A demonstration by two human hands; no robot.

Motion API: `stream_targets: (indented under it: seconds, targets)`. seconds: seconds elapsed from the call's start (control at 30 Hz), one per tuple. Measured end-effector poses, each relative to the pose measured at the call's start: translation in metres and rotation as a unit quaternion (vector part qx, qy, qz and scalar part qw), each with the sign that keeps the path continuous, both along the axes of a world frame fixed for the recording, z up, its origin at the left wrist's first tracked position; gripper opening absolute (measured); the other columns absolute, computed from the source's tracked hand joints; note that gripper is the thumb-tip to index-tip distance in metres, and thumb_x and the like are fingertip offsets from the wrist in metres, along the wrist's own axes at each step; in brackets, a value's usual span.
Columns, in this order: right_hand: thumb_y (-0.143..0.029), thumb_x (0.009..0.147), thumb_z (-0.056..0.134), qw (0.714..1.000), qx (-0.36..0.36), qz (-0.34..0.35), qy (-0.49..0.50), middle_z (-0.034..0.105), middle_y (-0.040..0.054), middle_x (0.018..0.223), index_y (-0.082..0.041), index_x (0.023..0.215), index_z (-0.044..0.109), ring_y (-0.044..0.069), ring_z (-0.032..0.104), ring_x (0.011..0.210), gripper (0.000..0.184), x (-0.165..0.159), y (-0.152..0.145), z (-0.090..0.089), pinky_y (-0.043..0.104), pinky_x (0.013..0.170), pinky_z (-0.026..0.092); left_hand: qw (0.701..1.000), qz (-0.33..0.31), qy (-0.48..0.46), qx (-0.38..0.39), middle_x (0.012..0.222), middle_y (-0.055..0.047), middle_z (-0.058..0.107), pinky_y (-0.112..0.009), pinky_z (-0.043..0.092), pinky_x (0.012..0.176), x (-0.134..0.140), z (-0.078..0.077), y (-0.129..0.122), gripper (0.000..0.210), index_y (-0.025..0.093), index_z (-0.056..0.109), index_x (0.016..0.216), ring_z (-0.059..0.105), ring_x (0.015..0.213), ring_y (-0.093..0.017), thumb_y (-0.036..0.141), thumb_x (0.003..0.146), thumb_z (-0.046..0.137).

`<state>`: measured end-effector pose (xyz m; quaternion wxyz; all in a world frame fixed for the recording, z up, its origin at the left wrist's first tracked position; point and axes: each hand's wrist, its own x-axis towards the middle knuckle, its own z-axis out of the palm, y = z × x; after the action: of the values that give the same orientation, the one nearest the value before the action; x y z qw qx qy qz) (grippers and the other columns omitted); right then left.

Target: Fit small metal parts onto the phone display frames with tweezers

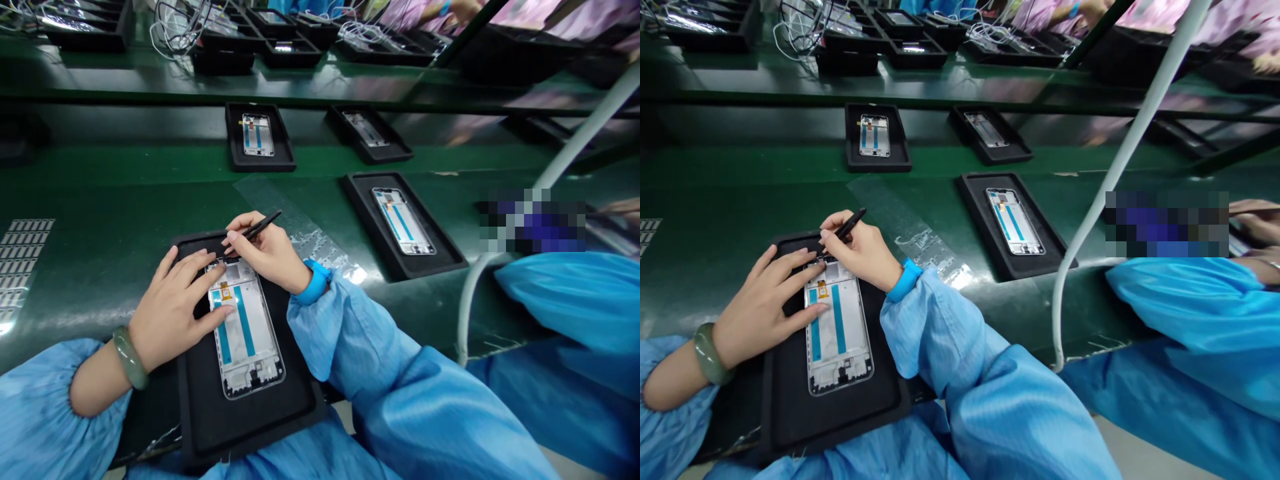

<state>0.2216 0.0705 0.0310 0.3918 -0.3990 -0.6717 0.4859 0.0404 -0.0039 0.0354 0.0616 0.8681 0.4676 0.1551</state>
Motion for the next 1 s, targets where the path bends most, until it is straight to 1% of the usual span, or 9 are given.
stream_targets:
  seconds: [0.13, 0.33, 0.4, 0.57, 0.77, 0.83, 0.9, 1.0]
  targets:
    - [-0.037, 0.086, 0.050, 0.998, 0.035, 0.005, -0.047, 0.064, 0.0010, 0.085, -0.020, 0.095, 0.052, 0.013, 0.065, 0.078, 0.019, 0.0006, -0.0009, 0.0019, 0.028, 0.073, 0.052, 1.000, 0.001, -0.007, -0.003, 0.130, -0.013, 0.052, -0.056, 0.021, 0.110, -0.0005, -0.0007, 0.0002, 0.051, 0.019, 0.051, 0.125, 0.045, 0.124, -0.030, 0.049, 0.084, 0.050]
    - [-0.030, 0.086, 0.049, 0.988, 0.110, -0.004, -0.106, 0.064, 0.0014, 0.088, -0.020, 0.092, 0.055, 0.013, 0.063, 0.081, 0.013, -0.0013, -0.0068, 0.0074, 0.026, 0.075, 0.050, 1.000, -0.001, 0.005, 0.001, 0.131, -0.013, 0.051, -0.055, 0.020, 0.110, -0.0010, -0.0021, 0.0002, 0.051, 0.019, 0.051, 0.126, 0.043, 0.125, -0.029, 0.049, 0.085, 0.049]
    - [-0.030, 0.087, 0.049, 0.987, 0.119, -0.009, -0.112, 0.064, 0.0013, 0.088, -0.020, 0.092, 0.055, 0.013, 0.063, 0.079, 0.013, -0.0010, -0.0073, 0.0076, 0.026, 0.074, 0.050, 1.000, 0.000, 0.005, 0.000, 0.131, -0.013, 0.051, -0.055, 0.020, 0.110, -0.0012, -0.0027, 0.0002, 0.051, 0.020, 0.050, 0.126, 0.043, 0.126, -0.029, 0.049, 0.085, 0.049]
    - [-0.032, 0.087, 0.049, 0.987, 0.113, -0.010, -0.117, 0.064, 0.0007, 0.087, -0.020, 0.093, 0.055, 0.013, 0.063, 0.077, 0.014, 0.0001, -0.0054, 0.0067, 0.025, 0.071, 0.050, 1.000, 0.003, 0.005, 0.002, 0.132, -0.013, 0.050, -0.054, 0.020, 0.110, -0.0015, -0.0034, 0.0001, 0.051, 0.020, 0.049, 0.127, 0.042, 0.126, -0.028, 0.049, 0.085, 0.049]
    - [-0.024, 0.087, 0.047, 0.973, 0.183, 0.015, -0.141, 0.064, 0.0019, 0.089, -0.018, 0.089, 0.056, 0.012, 0.062, 0.077, 0.011, -0.0034, -0.0075, 0.0094, 0.024, 0.072, 0.048, 1.000, 0.005, 0.015, -0.001, 0.133, -0.013, 0.048, -0.053, 0.019, 0.111, -0.0014, -0.0040, -0.0004, 0.052, 0.019, 0.048, 0.128, 0.040, 0.128, -0.027, 0.048, 0.085, 0.049]
    - [-0.024, 0.087, 0.048, 0.975, 0.179, 0.008, -0.128, 0.064, 0.0014, 0.088, -0.018, 0.089, 0.056, 0.011, 0.062, 0.077, 0.011, -0.0032, -0.0067, 0.0087, 0.023, 0.071, 0.049, 1.000, 0.007, 0.018, 0.000, 0.133, -0.013, 0.047, -0.053, 0.019, 0.111, -0.0013, -0.0040, -0.0006, 0.052, 0.019, 0.048, 0.128, 0.039, 0.128, -0.027, 0.049, 0.085, 0.049]
    - [-0.025, 0.086, 0.049, 0.982, 0.157, -0.008, -0.104, 0.064, 0.0004, 0.085, -0.018, 0.090, 0.057, 0.011, 0.062, 0.074, 0.011, -0.0023, -0.0053, 0.0074, 0.022, 0.067, 0.049, 1.000, 0.007, 0.018, 0.001, 0.133, -0.013, 0.048, -0.053, 0.019, 0.111, -0.0013, -0.0041, -0.0006, 0.052, 0.018, 0.049, 0.127, 0.039, 0.129, -0.027, 0.049, 0.086, 0.048]
    - [-0.026, 0.086, 0.052, 0.987, 0.139, -0.008, -0.084, 0.064, -0.0002, 0.084, -0.018, 0.089, 0.058, 0.010, 0.062, 0.073, 0.011, -0.0011, -0.0045, 0.0057, 0.021, 0.065, 0.049, 1.000, 0.007, 0.018, 0.000, 0.133, -0.013, 0.048, -0.053, 0.018, 0.111, -0.0013, -0.0043, -0.0007, 0.052, 0.018, 0.050, 0.127, 0.039, 0.129, -0.027, 0.049, 0.085, 0.049]
